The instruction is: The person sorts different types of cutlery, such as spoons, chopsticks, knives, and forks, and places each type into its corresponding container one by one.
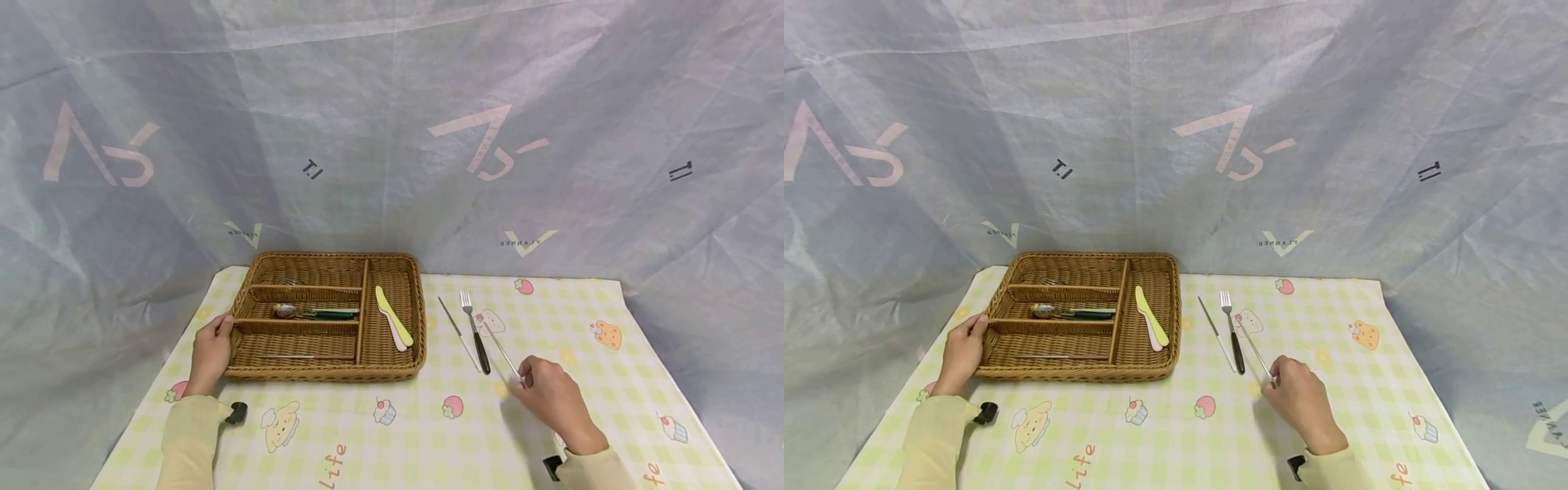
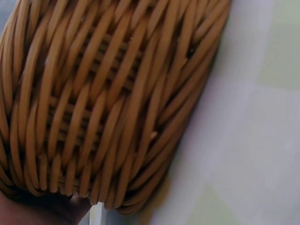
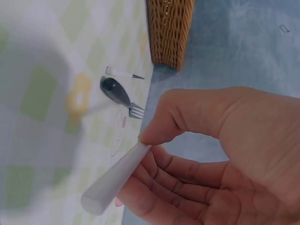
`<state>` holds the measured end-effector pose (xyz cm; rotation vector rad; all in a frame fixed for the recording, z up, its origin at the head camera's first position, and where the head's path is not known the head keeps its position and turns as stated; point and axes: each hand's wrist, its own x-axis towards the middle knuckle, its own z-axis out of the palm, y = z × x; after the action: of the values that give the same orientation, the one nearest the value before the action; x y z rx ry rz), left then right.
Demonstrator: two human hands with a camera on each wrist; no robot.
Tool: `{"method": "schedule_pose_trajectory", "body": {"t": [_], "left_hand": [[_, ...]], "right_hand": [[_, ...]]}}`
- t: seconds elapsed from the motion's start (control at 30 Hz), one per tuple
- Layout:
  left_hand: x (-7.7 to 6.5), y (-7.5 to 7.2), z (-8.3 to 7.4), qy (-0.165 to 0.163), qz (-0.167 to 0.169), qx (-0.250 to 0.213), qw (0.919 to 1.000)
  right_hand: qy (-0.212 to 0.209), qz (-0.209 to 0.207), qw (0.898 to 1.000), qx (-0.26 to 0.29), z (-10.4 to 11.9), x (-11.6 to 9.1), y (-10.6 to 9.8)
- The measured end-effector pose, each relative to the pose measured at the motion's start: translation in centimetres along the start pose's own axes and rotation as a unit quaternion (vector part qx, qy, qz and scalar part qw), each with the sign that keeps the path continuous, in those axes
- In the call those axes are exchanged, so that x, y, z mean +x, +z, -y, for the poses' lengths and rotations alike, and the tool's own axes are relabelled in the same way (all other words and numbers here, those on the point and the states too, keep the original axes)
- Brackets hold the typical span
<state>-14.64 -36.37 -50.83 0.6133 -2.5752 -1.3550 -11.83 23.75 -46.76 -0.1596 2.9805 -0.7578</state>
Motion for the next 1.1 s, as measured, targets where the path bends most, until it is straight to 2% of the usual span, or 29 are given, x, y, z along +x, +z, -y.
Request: {"method": "schedule_pose_trajectory", "body": {"t": [0.37,0.87,1.1], "left_hand": [[-0.1,0.1,0.0,-0.003,-0.004,-0.003,1.0],[0.1,0.2,0.0,0.004,-0.008,-0.007,0.9999],[0.1,0.1,0.0,0.001,-0.008,-0.005,1.0]], "right_hand": [[-0.018,-0.018,1.0,0.006,1.7,0.0,-1.3],[-0.073,-0.038,0.997,0.008,4.0,0.8,-1.4],[-0.095,-0.032,0.995,0.013,5.4,1.2,-1.3]]}}
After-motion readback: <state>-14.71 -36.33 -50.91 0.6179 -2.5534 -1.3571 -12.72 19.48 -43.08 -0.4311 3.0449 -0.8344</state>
